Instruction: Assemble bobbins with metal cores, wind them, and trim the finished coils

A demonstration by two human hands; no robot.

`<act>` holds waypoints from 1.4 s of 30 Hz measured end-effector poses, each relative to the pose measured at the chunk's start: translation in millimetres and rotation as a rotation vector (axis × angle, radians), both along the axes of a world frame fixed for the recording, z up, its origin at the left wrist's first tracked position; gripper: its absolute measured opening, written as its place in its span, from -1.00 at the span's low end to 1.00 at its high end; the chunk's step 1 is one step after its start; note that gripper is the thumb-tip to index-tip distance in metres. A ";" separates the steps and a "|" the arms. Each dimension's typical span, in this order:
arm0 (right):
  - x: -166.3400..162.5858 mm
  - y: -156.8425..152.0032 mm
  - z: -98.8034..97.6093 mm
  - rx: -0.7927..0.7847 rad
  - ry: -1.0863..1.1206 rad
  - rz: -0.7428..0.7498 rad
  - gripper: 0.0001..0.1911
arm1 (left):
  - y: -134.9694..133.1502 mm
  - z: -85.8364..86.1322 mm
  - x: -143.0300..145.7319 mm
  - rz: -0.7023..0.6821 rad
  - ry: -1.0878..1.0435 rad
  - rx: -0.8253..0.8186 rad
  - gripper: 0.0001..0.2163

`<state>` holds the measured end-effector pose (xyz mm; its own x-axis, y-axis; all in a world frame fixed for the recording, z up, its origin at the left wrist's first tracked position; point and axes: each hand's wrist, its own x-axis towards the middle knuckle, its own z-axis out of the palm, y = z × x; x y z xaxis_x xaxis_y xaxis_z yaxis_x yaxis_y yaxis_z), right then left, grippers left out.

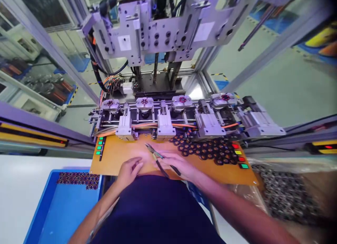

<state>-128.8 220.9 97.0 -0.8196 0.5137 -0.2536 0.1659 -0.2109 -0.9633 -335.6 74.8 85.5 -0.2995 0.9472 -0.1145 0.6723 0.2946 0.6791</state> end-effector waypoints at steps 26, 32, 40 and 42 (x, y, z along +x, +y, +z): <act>-78.8 126.5 164.1 1.534 -0.334 0.366 -0.68 | 107.8 190.1 -165.9 -0.145 0.708 0.107 -0.55; -141.7 163.8 144.0 1.532 -0.419 0.475 -0.80 | 149.8 165.2 -178.4 -0.213 0.743 -0.002 -0.74; -147.3 177.3 123.6 1.481 -0.395 0.560 -0.74 | 158.8 151.9 -193.7 -0.321 0.712 -0.148 -0.74; -148.8 179.0 122.2 1.471 -0.392 0.574 -0.74 | 163.9 150.6 -196.9 -0.359 0.703 -0.189 -0.72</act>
<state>-277.6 399.9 219.2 -0.9852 0.1542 -0.0749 0.1639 0.9753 -0.1480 -532.6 238.7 236.1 -0.0420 0.9827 -0.1804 0.9986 0.0469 0.0228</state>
